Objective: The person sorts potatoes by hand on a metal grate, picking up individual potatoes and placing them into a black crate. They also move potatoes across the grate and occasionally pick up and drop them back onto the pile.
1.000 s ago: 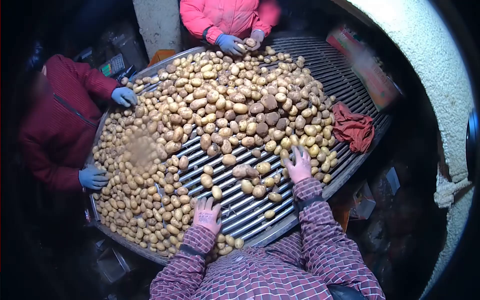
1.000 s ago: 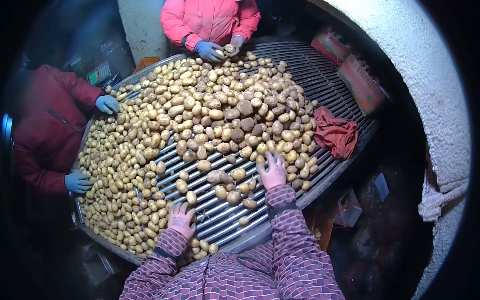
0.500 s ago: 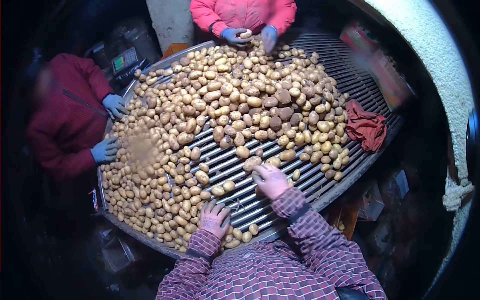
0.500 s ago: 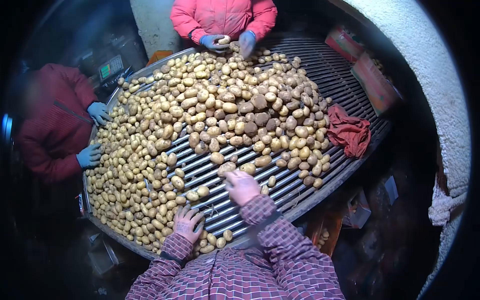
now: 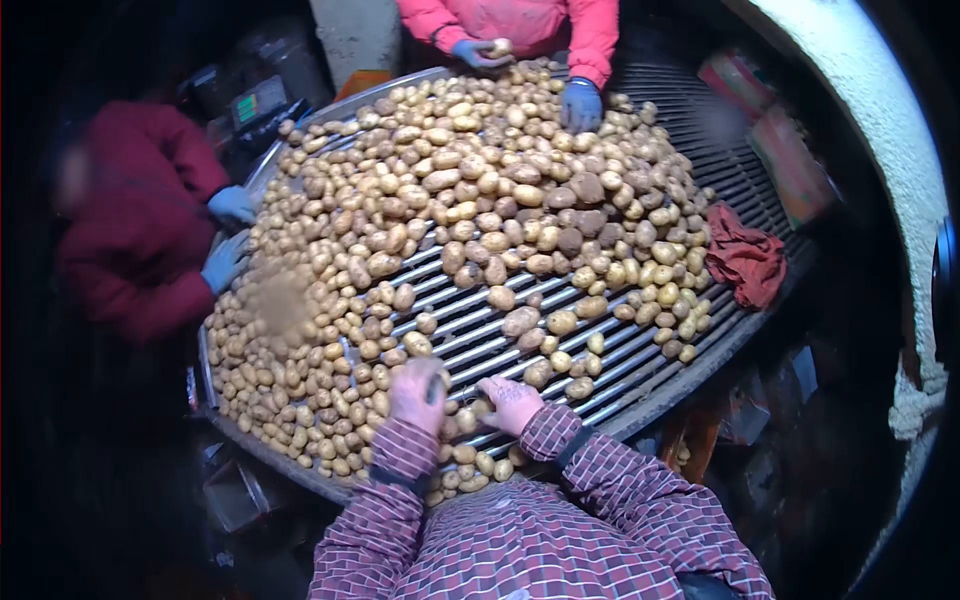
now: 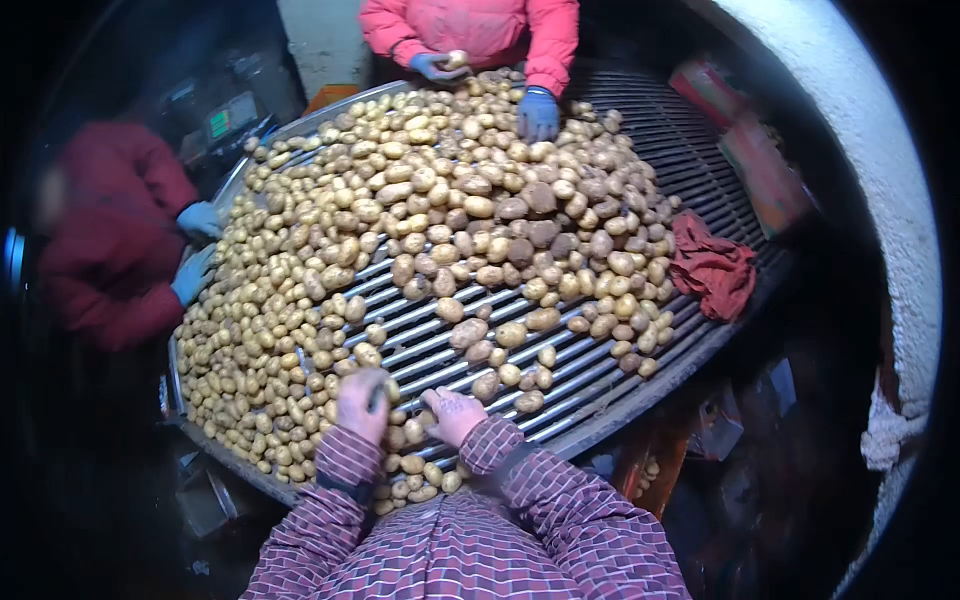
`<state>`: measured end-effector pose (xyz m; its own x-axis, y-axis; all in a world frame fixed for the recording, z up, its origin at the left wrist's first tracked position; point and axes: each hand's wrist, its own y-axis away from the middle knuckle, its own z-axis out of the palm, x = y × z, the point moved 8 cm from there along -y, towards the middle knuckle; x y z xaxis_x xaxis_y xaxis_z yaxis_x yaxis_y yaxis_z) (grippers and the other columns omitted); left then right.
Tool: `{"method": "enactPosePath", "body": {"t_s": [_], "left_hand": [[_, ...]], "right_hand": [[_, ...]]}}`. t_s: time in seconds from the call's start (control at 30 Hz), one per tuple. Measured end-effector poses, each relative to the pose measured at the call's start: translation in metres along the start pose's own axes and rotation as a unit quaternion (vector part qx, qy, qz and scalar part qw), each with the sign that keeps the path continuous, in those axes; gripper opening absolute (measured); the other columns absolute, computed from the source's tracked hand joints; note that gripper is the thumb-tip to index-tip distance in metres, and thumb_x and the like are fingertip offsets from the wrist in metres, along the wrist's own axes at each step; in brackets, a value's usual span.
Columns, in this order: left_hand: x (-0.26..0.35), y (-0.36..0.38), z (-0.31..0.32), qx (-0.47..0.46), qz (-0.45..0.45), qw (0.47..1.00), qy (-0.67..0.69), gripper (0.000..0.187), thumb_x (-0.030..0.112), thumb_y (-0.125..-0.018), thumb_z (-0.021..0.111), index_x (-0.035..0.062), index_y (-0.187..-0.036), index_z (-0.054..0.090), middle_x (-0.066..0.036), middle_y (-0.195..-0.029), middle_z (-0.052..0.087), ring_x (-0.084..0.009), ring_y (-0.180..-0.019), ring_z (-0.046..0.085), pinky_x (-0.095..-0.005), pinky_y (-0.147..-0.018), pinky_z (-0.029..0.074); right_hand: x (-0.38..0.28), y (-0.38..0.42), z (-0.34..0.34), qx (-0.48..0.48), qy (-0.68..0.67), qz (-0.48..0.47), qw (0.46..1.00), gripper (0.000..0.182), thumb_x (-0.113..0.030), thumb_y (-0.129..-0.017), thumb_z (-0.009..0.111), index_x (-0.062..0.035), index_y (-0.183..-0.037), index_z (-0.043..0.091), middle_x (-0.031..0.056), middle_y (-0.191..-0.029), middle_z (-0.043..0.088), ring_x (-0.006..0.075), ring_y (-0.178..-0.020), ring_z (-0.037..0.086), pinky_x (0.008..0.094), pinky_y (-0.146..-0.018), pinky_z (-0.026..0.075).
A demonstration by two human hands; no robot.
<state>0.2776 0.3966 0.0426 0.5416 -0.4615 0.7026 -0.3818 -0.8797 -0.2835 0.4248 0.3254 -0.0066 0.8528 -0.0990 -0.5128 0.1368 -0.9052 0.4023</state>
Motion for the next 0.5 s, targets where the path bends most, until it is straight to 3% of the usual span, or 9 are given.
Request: {"method": "enactPosePath", "body": {"t_s": [0.03,0.1,0.17,0.23,0.3,0.37,0.4,0.47,0.5], "left_hand": [[-0.02,-0.01,0.007,0.011,-0.022,0.995,-0.094,0.034,0.01,-0.075,0.066,0.0103,-0.108,0.063,-0.014,-0.111,0.061,-0.0339,-0.104,0.056,-0.0447,-0.092,0.044],[-0.047,-0.03,0.023,-0.095,-0.092,0.972,-0.194,0.051,0.02,-0.07,0.073,0.0151,-0.118,0.059,-0.013,-0.122,0.053,-0.0334,-0.109,0.052,-0.0441,-0.094,0.045],[-0.054,-0.041,0.039,-0.172,-0.047,0.951,-0.251,0.05,0.023,-0.069,0.075,0.0176,-0.117,0.06,-0.013,-0.119,0.052,-0.0324,-0.108,0.053,-0.0444,-0.094,0.045],[-0.071,-0.047,0.055,-0.268,-0.101,0.921,-0.265,0.047,0.025,-0.069,0.076,0.0179,-0.113,0.061,-0.013,-0.117,0.052,-0.0314,-0.11,0.053,-0.0444,-0.093,0.045],[-0.067,-0.054,0.052,-0.259,-0.122,0.928,-0.237,0.041,0.025,-0.069,0.077,0.0169,-0.107,0.063,-0.014,-0.112,0.055,-0.031,-0.106,0.057,-0.0449,-0.09,0.048],[-0.077,-0.056,0.048,-0.17,-0.112,0.978,-0.055,0.035,0.021,-0.071,0.076,0.0131,-0.103,0.064,-0.012,-0.109,0.059,-0.0281,-0.105,0.06,-0.0411,-0.09,0.049],[-0.082,-0.051,0.049,-0.137,-0.146,0.975,0.092,0.033,0.017,-0.073,0.074,0.0102,-0.104,0.064,-0.011,-0.104,0.063,-0.0259,-0.1,0.062,-0.0392,-0.089,0.05],[-0.086,-0.037,0.052,-0.101,-0.209,0.889,0.395,0.034,0.012,-0.077,0.072,0.0023,-0.108,0.063,-0.008,-0.097,0.068,-0.0179,-0.09,0.063,-0.0316,-0.086,0.051],[-0.09,-0.024,0.059,-0.134,-0.224,0.863,0.432,0.037,0.019,-0.079,0.073,0.0027,-0.111,0.063,-0.008,-0.1,0.068,-0.0222,-0.097,0.062,-0.0388,-0.096,0.045]], "right_hand": [[0.003,0.015,-0.007,0.034,-0.039,0.001,0.999,0.053,-0.028,-0.079,0.071,-0.0111,-0.126,0.052,0.0133,-0.117,0.06,0.0272,-0.106,0.062,0.0409,-0.089,0.05],[0.024,0.036,-0.017,0.05,-0.355,-0.032,0.933,0.054,-0.03,-0.082,0.069,-0.0074,-0.129,0.054,0.0124,-0.119,0.061,0.0213,-0.104,0.062,0.0359,-0.088,0.05],[0.047,0.068,-0.033,0.032,-0.656,0.14,0.741,0.038,-0.023,-0.088,0.061,-0.0005,-0.118,0.059,0.0105,-0.105,0.062,0.0175,-0.094,0.06,0.032,-0.082,0.053],[0.083,0.08,-0.051,0.094,-0.771,0.112,0.62,0.029,-0.021,-0.09,0.058,-0.0001,-0.109,0.062,0.01,-0.1,0.061,0.0181,-0.089,0.061,0.032,-0.074,0.055],[0.136,0.071,-0.069,0.15,-0.677,0.119,0.71,0.024,-0.02,-0.092,0.056,0.0003,-0.102,0.063,0.0112,-0.097,0.06,0.0184,-0.087,0.061,0.0333,-0.069,0.056],[0.139,0.052,-0.111,0.209,-0.438,0.185,0.854,0.024,-0.017,-0.088,0.059,-0.0031,-0.107,0.063,0.0135,-0.101,0.061,0.0241,-0.092,0.062,0.0365,-0.076,0.055],[0.129,0.037,-0.135,0.267,-0.237,0.104,0.928,0.029,-0.017,-0.085,0.061,-0.0062,-0.112,0.063,0.0137,-0.106,0.061,0.0267,-0.097,0.061,0.0382,-0.082,0.053],[0.118,0.004,-0.129,0.239,0.037,0.043,0.969,0.043,-0.018,-0.079,0.065,-0.013,-0.122,0.06,0.0129,-0.117,0.059,0.032,-0.109,0.056,0.0403,-0.096,0.045],[0.118,-0.014,-0.117,0.167,0.097,0.063,0.979,0.052,-0.019,-0.076,0.067,-0.0167,-0.128,0.057,0.0118,-0.124,0.057,0.0347,-0.115,0.052,0.0407,-0.103,0.039]]}}
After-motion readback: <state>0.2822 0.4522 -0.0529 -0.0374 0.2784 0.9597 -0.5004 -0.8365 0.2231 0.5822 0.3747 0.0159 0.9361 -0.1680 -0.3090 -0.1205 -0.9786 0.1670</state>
